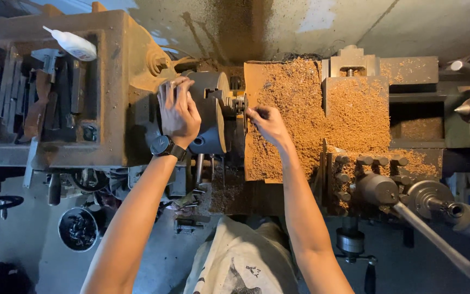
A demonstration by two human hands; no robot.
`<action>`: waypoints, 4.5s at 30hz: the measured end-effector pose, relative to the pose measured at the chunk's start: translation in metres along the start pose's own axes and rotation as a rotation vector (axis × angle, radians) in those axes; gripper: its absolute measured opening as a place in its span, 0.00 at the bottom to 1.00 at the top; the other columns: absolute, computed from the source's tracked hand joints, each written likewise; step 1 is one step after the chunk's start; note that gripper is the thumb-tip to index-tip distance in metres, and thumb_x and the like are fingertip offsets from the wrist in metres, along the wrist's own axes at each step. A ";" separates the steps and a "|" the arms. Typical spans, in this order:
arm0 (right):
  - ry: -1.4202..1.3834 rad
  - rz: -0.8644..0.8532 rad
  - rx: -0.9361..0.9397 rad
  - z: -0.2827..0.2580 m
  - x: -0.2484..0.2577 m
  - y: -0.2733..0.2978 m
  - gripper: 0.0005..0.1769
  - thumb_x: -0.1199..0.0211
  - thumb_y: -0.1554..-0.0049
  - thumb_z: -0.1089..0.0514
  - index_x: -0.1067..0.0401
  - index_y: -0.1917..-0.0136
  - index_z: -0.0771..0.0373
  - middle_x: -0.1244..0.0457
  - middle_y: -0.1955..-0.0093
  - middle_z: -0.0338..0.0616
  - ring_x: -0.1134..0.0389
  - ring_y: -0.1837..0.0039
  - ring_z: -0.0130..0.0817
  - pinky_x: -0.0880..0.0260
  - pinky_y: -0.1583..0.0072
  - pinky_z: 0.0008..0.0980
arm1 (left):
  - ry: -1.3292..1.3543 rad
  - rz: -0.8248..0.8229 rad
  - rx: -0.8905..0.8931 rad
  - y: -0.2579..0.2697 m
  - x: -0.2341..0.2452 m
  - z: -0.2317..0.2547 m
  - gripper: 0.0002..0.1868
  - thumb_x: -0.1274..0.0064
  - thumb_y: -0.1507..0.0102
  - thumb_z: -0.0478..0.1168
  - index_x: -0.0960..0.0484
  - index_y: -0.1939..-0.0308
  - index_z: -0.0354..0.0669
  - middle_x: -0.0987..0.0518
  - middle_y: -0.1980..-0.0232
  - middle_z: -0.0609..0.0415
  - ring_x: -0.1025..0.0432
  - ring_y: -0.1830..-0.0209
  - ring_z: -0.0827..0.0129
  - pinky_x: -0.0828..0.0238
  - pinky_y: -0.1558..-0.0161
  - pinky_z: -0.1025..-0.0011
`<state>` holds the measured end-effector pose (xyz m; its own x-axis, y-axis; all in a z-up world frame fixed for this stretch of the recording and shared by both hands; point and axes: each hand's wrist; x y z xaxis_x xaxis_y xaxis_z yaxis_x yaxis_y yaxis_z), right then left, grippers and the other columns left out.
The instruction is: The person operates a metal lathe, using a wrench to tighten components on the chuck and adjusting the tailstock. They handle a metal part and a wrench while working on the machine.
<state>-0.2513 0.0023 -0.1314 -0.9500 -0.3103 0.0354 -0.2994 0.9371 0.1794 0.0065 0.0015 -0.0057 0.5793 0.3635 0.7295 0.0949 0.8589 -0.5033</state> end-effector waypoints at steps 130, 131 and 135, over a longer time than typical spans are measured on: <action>-0.288 0.686 -0.064 0.063 -0.056 0.135 0.12 0.43 0.32 0.59 0.27 0.52 0.70 0.42 0.64 0.32 0.44 0.60 0.20 0.44 0.59 0.24 | -0.485 -0.629 -0.514 -0.028 -0.018 0.103 0.59 0.43 0.52 0.75 0.32 0.33 0.30 0.31 0.31 0.40 0.43 0.27 0.48 0.59 0.32 0.30; -0.272 0.680 -0.034 0.084 -0.056 0.122 0.17 0.43 0.30 0.57 0.29 0.57 0.71 0.43 0.65 0.32 0.45 0.61 0.20 0.44 0.59 0.25 | -0.618 -0.727 -0.532 -0.036 -0.028 0.102 0.65 0.42 0.57 0.79 0.33 0.33 0.30 0.31 0.32 0.41 0.43 0.27 0.49 0.61 0.33 0.28; -0.331 0.573 0.023 0.110 -0.057 0.086 0.20 0.44 0.28 0.53 0.32 0.58 0.70 0.47 0.64 0.30 0.49 0.60 0.20 0.47 0.58 0.25 | -0.726 -0.830 -0.540 -0.031 -0.039 0.089 0.62 0.41 0.51 0.76 0.32 0.32 0.27 0.29 0.32 0.39 0.41 0.26 0.49 0.59 0.30 0.30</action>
<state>-0.2332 0.1186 -0.2264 -0.9357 0.3001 -0.1854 0.2629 0.9437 0.2009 -0.0909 -0.0069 0.0227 -0.3850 0.0425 0.9220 0.6434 0.7285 0.2351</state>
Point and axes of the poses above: each hand's wrist, its own y-axis away from the middle knuckle, its own x-axis out of the back of the hand, z = x × y
